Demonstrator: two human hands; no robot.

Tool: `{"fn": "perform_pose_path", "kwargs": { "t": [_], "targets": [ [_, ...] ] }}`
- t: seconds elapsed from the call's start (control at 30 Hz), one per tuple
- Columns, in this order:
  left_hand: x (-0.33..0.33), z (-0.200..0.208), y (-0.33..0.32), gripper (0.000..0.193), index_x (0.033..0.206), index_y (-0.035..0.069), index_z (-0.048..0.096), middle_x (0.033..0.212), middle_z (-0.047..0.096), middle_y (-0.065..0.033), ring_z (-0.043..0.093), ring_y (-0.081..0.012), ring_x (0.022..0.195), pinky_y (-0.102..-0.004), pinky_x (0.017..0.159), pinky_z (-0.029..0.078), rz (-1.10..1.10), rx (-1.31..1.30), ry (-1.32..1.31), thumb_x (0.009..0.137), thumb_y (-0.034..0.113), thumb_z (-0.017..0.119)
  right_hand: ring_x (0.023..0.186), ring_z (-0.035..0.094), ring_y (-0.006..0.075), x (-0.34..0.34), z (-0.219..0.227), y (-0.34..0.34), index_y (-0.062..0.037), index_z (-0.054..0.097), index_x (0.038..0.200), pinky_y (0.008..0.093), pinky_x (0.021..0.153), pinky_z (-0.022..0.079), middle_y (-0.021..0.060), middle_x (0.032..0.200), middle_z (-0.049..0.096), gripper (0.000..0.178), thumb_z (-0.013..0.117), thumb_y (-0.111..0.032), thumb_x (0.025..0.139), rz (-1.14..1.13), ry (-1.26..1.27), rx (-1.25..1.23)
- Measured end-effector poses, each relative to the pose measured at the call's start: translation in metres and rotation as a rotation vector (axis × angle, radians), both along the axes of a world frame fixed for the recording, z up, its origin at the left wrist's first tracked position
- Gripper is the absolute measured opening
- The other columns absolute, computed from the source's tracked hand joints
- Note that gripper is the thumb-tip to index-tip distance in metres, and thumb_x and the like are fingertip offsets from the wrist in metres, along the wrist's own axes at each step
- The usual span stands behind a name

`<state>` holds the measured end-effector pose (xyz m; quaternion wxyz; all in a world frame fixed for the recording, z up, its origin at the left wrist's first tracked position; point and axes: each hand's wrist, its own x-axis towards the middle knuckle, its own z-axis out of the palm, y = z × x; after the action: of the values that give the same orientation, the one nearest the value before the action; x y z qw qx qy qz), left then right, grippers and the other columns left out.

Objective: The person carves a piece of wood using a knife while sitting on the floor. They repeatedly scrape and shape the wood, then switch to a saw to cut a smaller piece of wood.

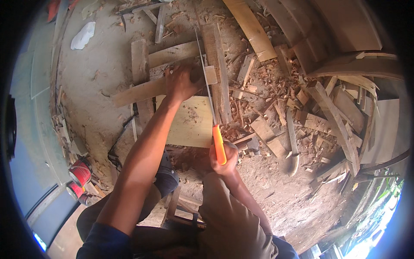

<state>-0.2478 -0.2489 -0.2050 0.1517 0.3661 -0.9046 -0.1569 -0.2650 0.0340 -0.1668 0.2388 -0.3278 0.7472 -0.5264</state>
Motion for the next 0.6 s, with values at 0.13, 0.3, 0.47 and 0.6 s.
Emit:
{"fn": "perform_pose_path", "kwargs": {
  "t": [0.13, 0.3, 0.47, 0.6],
  "targets": [
    [0.000, 0.000, 0.003, 0.049, 0.105, 0.008, 0.073, 0.108, 0.071, -0.0120, 0.064, -0.0279, 0.108, -0.0552, 0.100, 0.037, -0.006, -0.036, 0.026, 0.079, 0.049, 0.069, 0.050, 0.050, 0.0088, -0.026, -0.010, -0.037, 0.0001, 0.062, 0.077, 0.0267, 0.048, 0.041, 0.0004, 0.057, 0.054, 0.016, 0.057, -0.008, 0.089, 0.116, -0.003, 0.092],
    [-0.003, 0.013, -0.005, 0.041, 0.093, 0.005, 0.074, 0.106, 0.070, -0.0156, 0.064, -0.0309, 0.109, -0.0551, 0.098, 0.042, -0.006, 0.179, -0.039, 0.092, 0.042, 0.058, 0.051, 0.049, 0.0100, -0.031, 0.011, -0.069, -0.0003, 0.055, 0.072, 0.0309, 0.050, 0.042, 0.0047, 0.056, 0.053, 0.023, 0.071, -0.009, 0.087, -0.033, -0.199, 0.053],
    [-0.003, 0.008, -0.016, 0.050, 0.084, 0.002, 0.074, 0.103, 0.071, -0.0184, 0.065, -0.0338, 0.108, -0.0516, 0.091, 0.050, 0.080, 0.056, -0.047, 0.102, 0.039, 0.046, 0.063, 0.056, 0.0130, -0.032, 0.009, -0.066, 0.0018, 0.063, 0.105, 0.0278, 0.060, 0.046, 0.0042, 0.074, 0.061, 0.021, 0.070, -0.003, 0.086, 0.111, -0.088, -0.187],
    [-0.007, 0.000, -0.012, 0.054, 0.085, 0.002, 0.074, 0.094, 0.074, -0.0202, 0.071, -0.0382, 0.092, -0.0514, 0.087, 0.053, 0.140, -0.051, -0.030, 0.103, 0.041, 0.041, 0.064, 0.057, 0.0154, -0.022, -0.025, -0.047, 0.0016, 0.064, 0.105, 0.0274, 0.062, 0.046, 0.0055, 0.078, 0.062, 0.020, 0.070, -0.001, 0.085, -0.001, -0.292, -0.059]
  ]
}}
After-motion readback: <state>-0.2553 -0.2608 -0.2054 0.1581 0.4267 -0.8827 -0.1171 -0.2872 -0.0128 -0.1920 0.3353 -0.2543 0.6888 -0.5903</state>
